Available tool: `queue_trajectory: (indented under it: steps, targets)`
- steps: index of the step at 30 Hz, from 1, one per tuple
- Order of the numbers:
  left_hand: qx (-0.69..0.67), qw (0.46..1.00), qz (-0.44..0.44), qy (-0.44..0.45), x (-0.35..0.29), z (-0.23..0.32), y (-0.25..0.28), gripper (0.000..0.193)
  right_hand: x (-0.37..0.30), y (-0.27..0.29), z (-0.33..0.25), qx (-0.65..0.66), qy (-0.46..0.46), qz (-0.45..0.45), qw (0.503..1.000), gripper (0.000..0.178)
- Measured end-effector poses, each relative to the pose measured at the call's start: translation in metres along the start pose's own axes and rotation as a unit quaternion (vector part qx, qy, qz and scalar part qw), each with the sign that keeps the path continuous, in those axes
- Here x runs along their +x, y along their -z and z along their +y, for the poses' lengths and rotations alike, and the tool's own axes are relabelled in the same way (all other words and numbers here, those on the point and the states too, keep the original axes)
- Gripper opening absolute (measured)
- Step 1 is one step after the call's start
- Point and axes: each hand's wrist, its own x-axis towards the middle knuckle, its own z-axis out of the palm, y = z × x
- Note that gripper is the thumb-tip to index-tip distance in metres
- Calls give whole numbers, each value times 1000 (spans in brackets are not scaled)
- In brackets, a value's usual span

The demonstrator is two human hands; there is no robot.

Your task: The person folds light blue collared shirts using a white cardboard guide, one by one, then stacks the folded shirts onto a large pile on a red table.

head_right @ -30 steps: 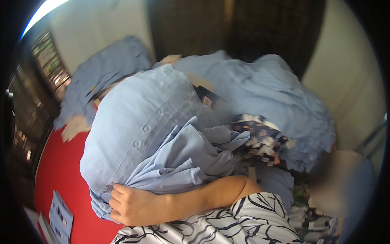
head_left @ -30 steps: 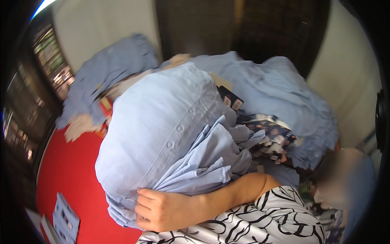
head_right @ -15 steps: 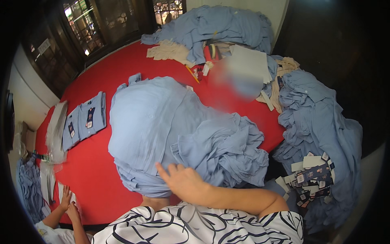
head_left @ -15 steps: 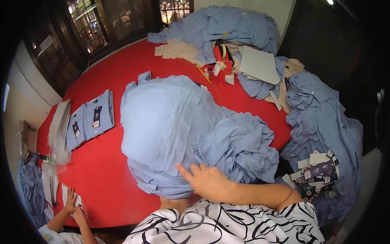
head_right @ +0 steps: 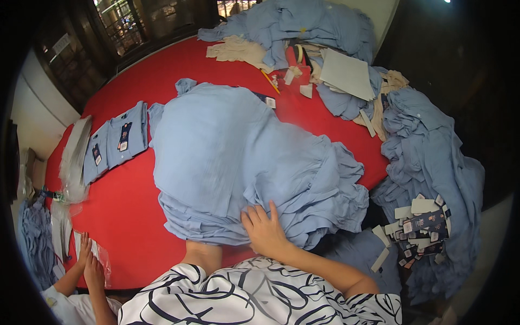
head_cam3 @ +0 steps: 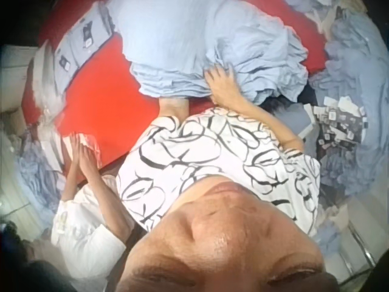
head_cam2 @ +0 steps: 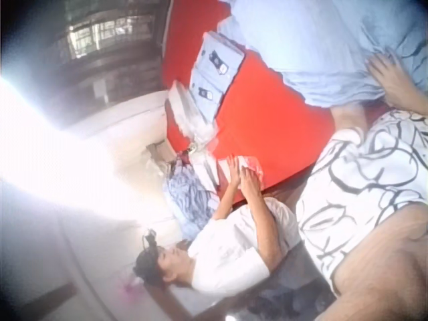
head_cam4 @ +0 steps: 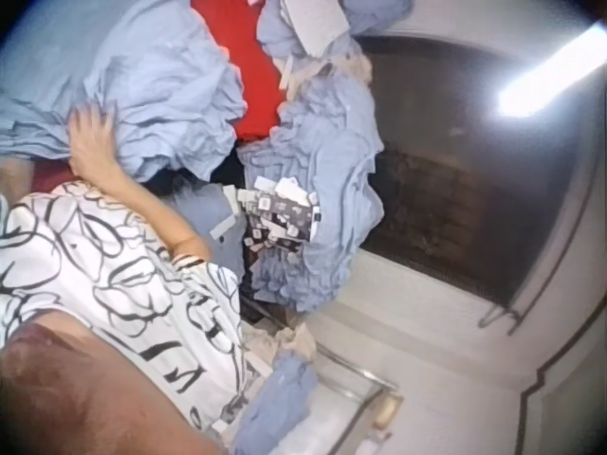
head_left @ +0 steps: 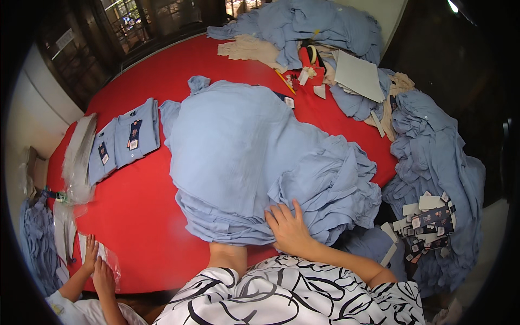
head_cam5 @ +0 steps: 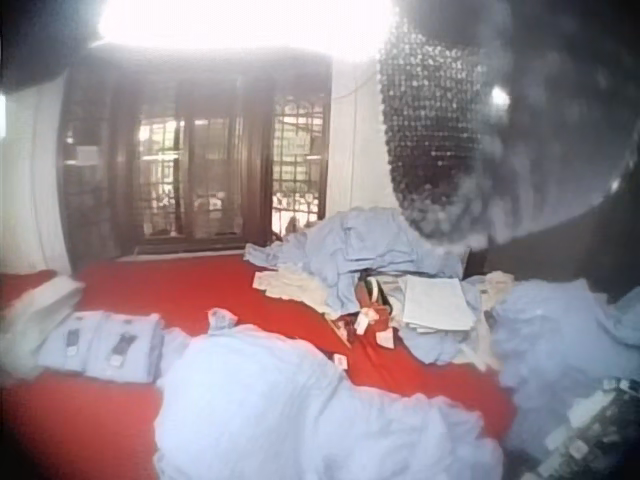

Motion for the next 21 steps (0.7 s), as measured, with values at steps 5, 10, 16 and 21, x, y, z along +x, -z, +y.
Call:
queue_trajectory:
  steps: [5,10,16,21]
  targets:
    - [0,1000,-16,-7,9,6,1,69,-8,11,12,115,23,-39,992,65]
    - [-9,999,-43,24,27,-18,-17,66,-31,40,27,155,20,-90,984,59]
    - [-27,993,-87,69,60,-50,-45,63,-41,-1,23,137,-9,-62,989,66]
    - [-30,988,-123,91,80,-73,-79,60,-34,3,17,140,-40,-33,989,77]
